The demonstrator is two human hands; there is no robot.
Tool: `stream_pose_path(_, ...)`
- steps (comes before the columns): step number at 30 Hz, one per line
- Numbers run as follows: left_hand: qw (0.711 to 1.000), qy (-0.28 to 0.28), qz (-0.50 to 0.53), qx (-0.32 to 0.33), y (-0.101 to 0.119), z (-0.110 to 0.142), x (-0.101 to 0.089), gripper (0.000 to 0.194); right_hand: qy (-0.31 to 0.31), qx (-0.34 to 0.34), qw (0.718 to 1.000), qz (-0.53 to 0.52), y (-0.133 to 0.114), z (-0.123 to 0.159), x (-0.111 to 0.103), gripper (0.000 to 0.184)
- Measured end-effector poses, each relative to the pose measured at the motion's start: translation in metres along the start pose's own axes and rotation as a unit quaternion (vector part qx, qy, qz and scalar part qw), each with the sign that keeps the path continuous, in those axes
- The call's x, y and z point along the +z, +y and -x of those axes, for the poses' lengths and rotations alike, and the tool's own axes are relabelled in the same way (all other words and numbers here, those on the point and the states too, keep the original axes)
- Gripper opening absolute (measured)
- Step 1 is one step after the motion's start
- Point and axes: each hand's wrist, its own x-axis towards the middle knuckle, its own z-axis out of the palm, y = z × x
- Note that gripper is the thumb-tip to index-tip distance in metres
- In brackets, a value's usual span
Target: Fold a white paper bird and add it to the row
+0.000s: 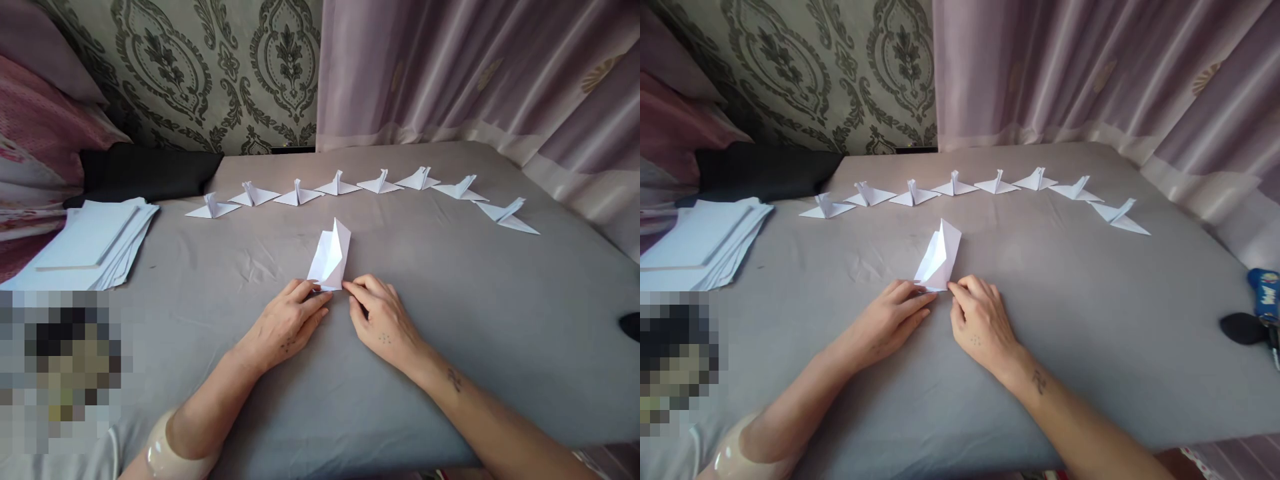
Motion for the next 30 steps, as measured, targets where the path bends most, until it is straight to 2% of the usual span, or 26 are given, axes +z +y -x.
stream_pose_path(5,1.0,0.02,0.019,-0.001,-0.003,0.0,-0.001,0.032,0.021,-0.045,0.994,0.093,-0.002,0.002,0.005,0.037)
stream_pose_path(8,0.998,0.045,0.038,-0.008,-0.005,0.001,-0.001,0.023,0.041,-0.074,0.987,0.134,-0.001,0.002,0.006,0.037)
stream_pose_path(12,0.991,0.07,0.092,-0.073,-0.005,0.002,-0.003,0.006,0.04,-0.099,0.981,0.164,-0.001,0.002,0.005,0.038)
stream_pose_path(13,0.986,0.079,0.112,-0.1,-0.004,0.002,-0.003,0.007,0.035,-0.102,0.979,0.171,-0.002,0.002,0.004,0.038)
stream_pose_path(15,0.973,0.093,0.146,-0.156,-0.002,0.0,-0.003,0.021,0.025,-0.107,0.976,0.188,-0.004,0.001,0.003,0.038)
stream_pose_path(17,0.962,0.105,0.164,-0.189,0.0,-0.003,-0.002,0.031,0.017,-0.108,0.973,0.202,-0.007,-0.001,0.002,0.038)
stream_pose_path(18,0.959,0.11,0.17,-0.196,0.0,-0.005,-0.002,0.029,0.014,-0.107,0.973,0.206,-0.008,-0.001,0.001,0.037)
stream_pose_path(21,0.949,0.123,0.196,-0.213,0.001,-0.012,-0.001,0.017,0.012,-0.093,0.98,0.178,-0.006,-0.003,0.0,0.035)
stream_pose_path(26,0.932,0.109,0.209,-0.274,0.004,-0.019,-0.006,0.02,0.034,-0.016,0.999,0.011,0.006,-0.003,0.0,0.035)
stream_pose_path(30,0.921,0.099,0.214,-0.31,0.009,-0.019,-0.009,0.022,0.042,-0.015,0.999,-0.019,0.006,-0.005,0.002,0.03)
